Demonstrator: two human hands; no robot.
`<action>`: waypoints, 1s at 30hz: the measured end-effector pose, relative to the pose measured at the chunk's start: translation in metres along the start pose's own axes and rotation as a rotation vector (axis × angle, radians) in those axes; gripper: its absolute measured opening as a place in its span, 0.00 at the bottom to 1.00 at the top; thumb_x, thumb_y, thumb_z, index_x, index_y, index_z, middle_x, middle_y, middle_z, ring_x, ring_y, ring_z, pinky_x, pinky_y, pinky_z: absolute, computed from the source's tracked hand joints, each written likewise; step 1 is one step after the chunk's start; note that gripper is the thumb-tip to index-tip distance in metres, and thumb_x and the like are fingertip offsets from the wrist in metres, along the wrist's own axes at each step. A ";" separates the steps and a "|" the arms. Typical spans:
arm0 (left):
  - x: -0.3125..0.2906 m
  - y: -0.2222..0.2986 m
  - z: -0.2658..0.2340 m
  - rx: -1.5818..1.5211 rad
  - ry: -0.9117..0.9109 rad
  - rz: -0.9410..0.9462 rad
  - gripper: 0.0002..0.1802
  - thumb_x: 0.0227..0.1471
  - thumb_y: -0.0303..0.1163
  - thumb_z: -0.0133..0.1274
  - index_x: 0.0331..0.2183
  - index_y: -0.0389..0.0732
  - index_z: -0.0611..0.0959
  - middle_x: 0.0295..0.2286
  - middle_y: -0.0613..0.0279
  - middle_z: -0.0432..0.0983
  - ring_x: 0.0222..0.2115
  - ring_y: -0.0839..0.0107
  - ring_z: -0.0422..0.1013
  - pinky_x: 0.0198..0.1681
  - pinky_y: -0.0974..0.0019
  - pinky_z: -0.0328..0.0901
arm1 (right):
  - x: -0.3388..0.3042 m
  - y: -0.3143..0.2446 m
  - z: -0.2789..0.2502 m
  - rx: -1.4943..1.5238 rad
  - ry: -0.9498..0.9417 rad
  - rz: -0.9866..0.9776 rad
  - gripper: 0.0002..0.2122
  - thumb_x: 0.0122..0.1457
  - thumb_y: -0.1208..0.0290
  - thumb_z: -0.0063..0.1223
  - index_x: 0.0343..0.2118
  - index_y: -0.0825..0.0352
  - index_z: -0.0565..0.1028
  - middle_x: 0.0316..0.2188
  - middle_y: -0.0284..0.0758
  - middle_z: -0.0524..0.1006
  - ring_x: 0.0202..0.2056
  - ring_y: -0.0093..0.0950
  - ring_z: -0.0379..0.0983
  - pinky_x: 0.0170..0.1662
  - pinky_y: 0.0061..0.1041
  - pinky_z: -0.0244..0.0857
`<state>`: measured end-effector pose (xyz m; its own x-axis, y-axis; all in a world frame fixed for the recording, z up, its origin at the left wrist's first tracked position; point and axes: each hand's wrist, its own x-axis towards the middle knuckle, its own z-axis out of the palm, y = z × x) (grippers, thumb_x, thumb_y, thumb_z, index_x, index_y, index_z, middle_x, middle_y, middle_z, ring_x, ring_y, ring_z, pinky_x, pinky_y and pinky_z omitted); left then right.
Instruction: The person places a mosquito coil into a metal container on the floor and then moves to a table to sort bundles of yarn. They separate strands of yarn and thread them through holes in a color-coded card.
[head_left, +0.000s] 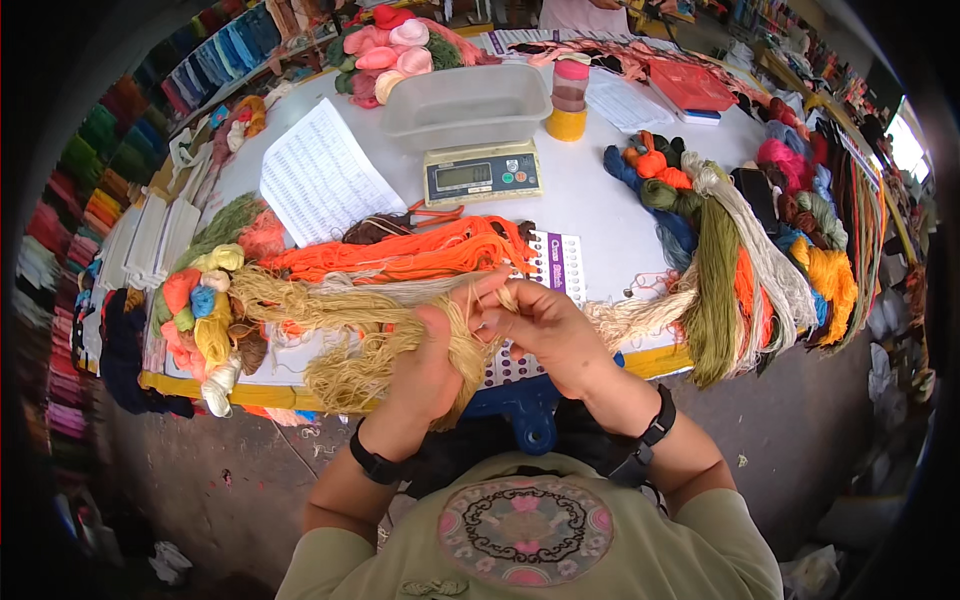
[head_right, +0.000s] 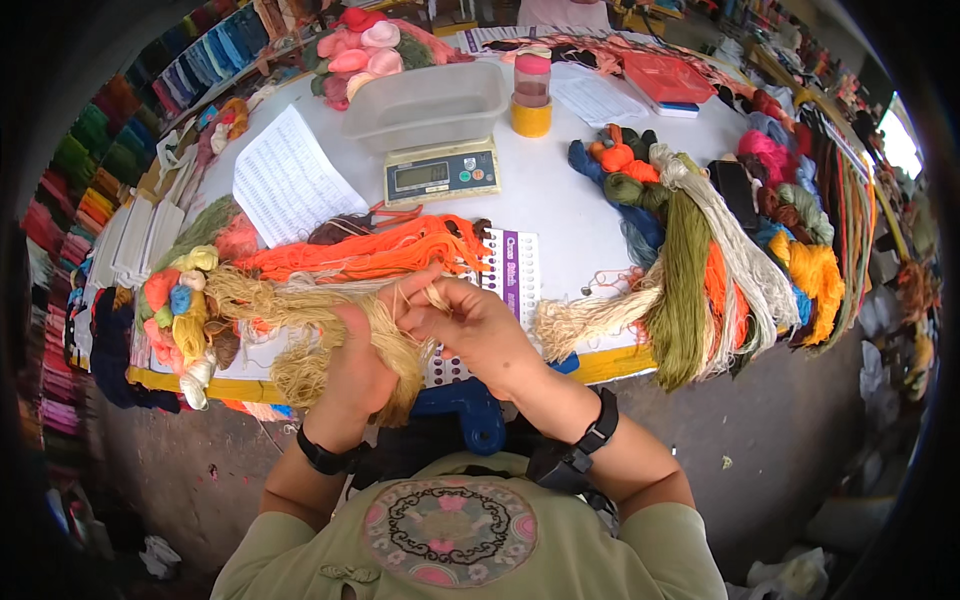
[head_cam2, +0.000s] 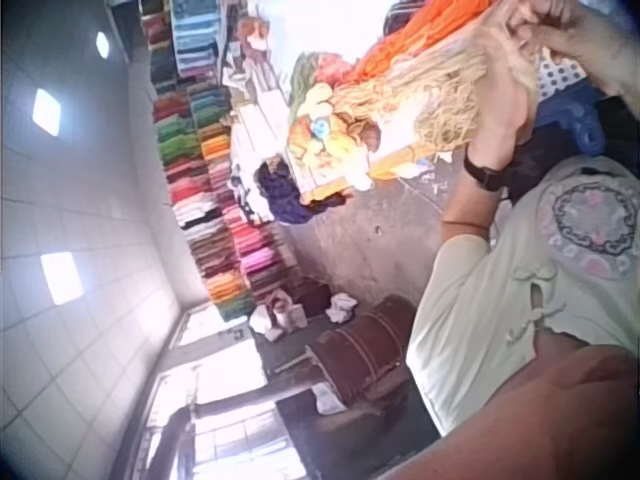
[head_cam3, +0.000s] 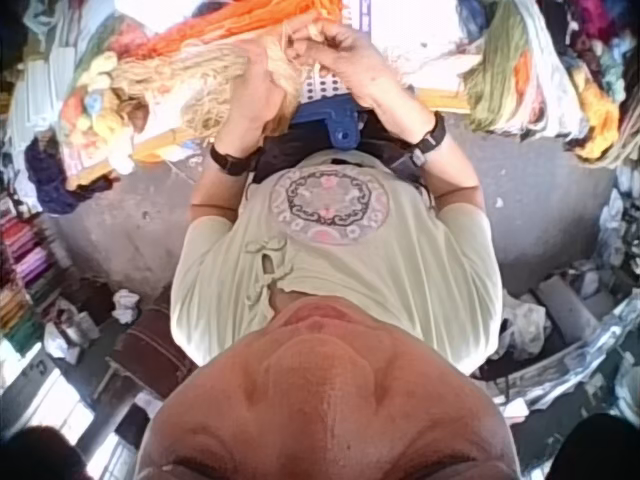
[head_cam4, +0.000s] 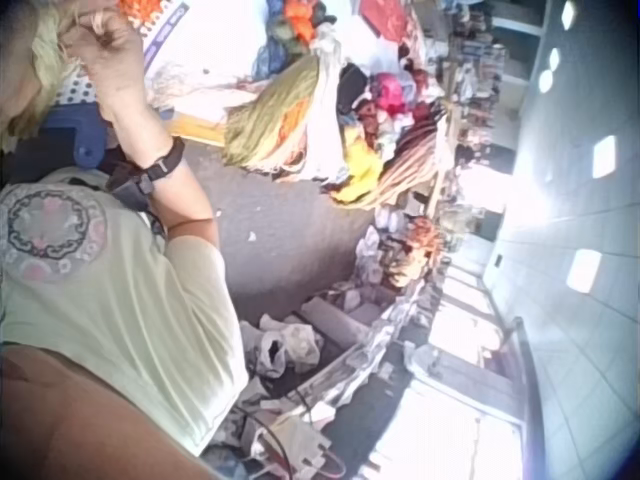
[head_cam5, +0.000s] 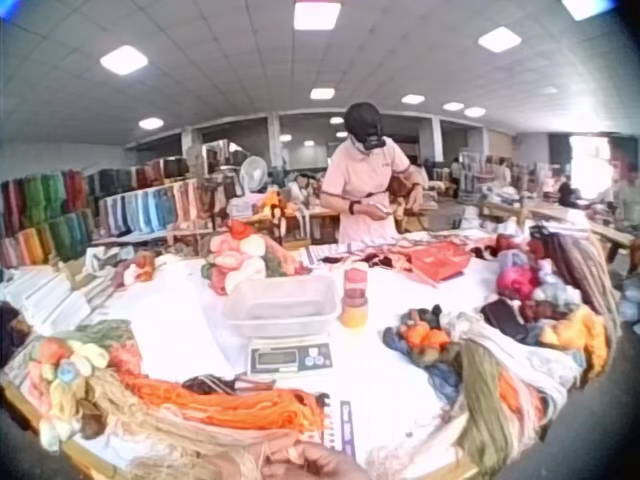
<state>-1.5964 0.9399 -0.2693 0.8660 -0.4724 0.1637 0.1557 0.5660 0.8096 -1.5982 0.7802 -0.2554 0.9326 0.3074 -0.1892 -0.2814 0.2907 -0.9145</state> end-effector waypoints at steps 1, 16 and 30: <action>0.000 -0.001 -0.001 0.082 -0.049 -0.005 0.42 0.57 0.62 0.31 0.57 0.34 0.62 0.54 0.56 0.60 0.56 0.67 0.56 0.59 0.60 0.52 | 0.003 0.007 -0.001 -0.117 -0.031 -0.098 0.06 0.59 0.71 0.54 0.38 0.63 0.75 0.30 0.25 0.76 0.28 0.12 0.67 0.31 0.14 0.60; 0.000 0.002 0.010 0.116 0.109 -0.046 0.31 0.63 0.49 0.31 0.55 0.32 0.65 0.54 0.52 0.61 0.55 0.65 0.60 0.57 0.60 0.56 | -0.008 -0.002 0.001 0.169 0.030 0.002 0.06 0.57 0.70 0.54 0.36 0.61 0.78 0.28 0.21 0.76 0.28 0.09 0.66 0.28 0.11 0.57; -0.003 0.001 -0.001 -0.158 0.159 -0.087 0.43 0.54 0.63 0.37 0.50 0.29 0.70 0.48 0.50 0.68 0.47 0.65 0.67 0.54 0.59 0.61 | -0.003 0.009 -0.016 0.393 -0.027 0.048 0.06 0.60 0.66 0.51 0.37 0.61 0.74 0.29 0.24 0.75 0.19 0.10 0.60 0.23 0.15 0.58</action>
<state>-1.5978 0.9430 -0.2694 0.9082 -0.4184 -0.0038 0.2944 0.6326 0.7163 -1.6001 0.7677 -0.2689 0.9114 0.3515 -0.2140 -0.3945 0.5984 -0.6974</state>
